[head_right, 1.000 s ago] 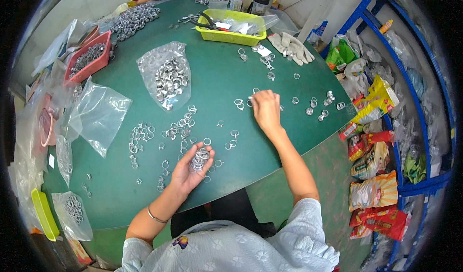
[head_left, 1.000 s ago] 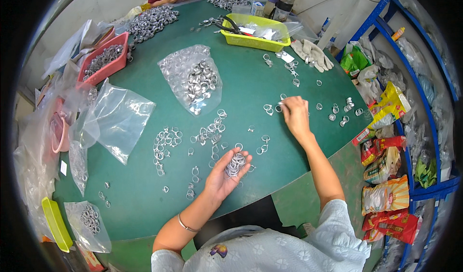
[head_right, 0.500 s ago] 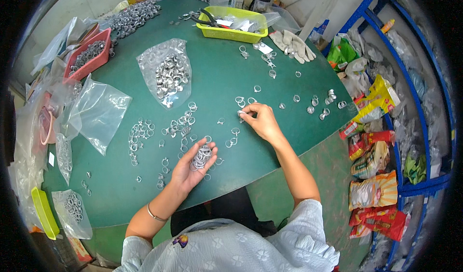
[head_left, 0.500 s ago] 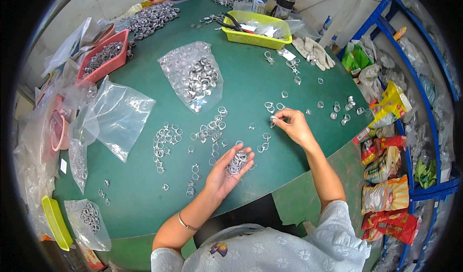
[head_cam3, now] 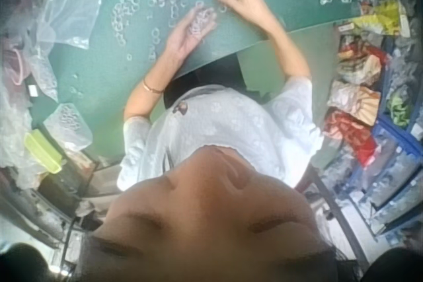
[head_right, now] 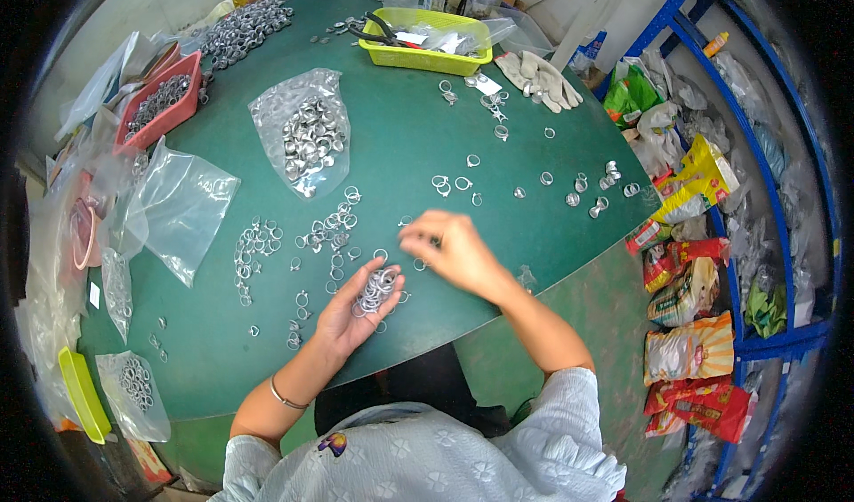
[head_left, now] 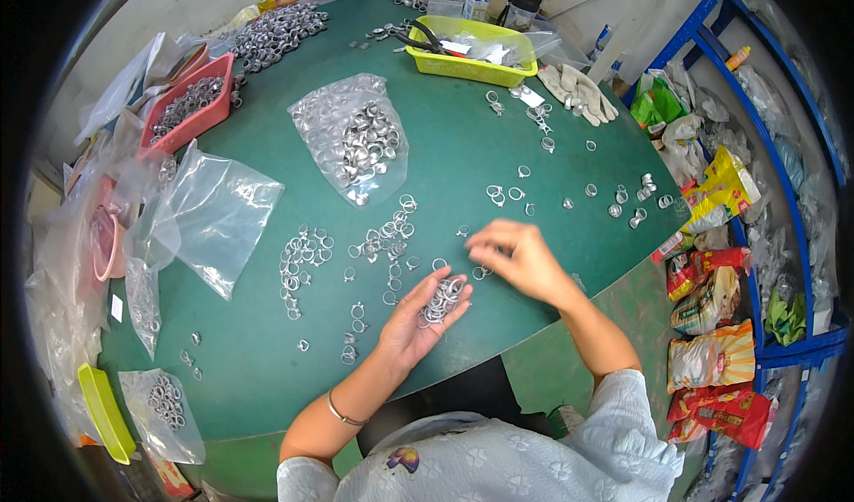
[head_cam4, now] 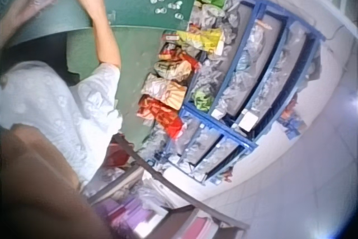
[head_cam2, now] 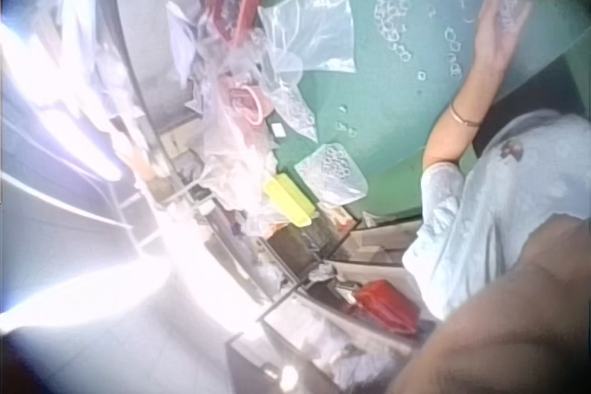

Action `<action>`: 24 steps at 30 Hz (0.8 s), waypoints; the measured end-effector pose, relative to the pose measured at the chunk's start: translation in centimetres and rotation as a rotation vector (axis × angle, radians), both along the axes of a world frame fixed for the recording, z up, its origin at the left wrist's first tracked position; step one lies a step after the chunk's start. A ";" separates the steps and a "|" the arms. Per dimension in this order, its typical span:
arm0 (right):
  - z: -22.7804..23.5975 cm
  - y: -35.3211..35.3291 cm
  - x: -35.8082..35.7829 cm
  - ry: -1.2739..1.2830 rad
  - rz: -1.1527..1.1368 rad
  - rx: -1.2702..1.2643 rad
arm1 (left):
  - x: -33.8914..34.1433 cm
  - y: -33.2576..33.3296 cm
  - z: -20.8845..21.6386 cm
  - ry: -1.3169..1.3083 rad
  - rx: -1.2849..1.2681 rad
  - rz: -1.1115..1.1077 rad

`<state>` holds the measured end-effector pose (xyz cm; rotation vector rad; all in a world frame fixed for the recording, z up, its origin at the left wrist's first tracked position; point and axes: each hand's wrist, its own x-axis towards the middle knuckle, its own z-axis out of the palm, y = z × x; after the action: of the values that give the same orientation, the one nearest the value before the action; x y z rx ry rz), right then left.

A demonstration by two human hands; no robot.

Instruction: The person sorts through small metal rings on a table, gathers a handful, and places them into a clear plastic bag.

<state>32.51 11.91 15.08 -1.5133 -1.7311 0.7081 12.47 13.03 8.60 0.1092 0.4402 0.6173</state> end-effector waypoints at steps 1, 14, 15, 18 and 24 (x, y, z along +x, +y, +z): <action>-1.3 1.2 1.5 -0.129 -0.138 0.115 | 0.0 -0.1 -0.2 0.027 0.013 0.014; -5.6 5.0 6.5 -0.006 -0.485 0.014 | -0.1 0.1 0.0 -0.041 -0.038 0.018; -6.2 5.3 6.8 0.061 -0.440 0.065 | -0.1 0.1 -0.1 -0.042 -0.041 0.017; -6.7 6.0 7.1 -0.105 -0.361 0.025 | -0.1 0.1 -0.1 -0.031 -0.044 0.020; -5.9 5.6 6.3 -0.615 -0.373 0.148 | 0.0 0.2 0.0 -0.032 -0.048 0.042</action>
<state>38.81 17.49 9.14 -2.0036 -1.7850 -0.0953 12.45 13.23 8.62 0.0446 0.4271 0.6486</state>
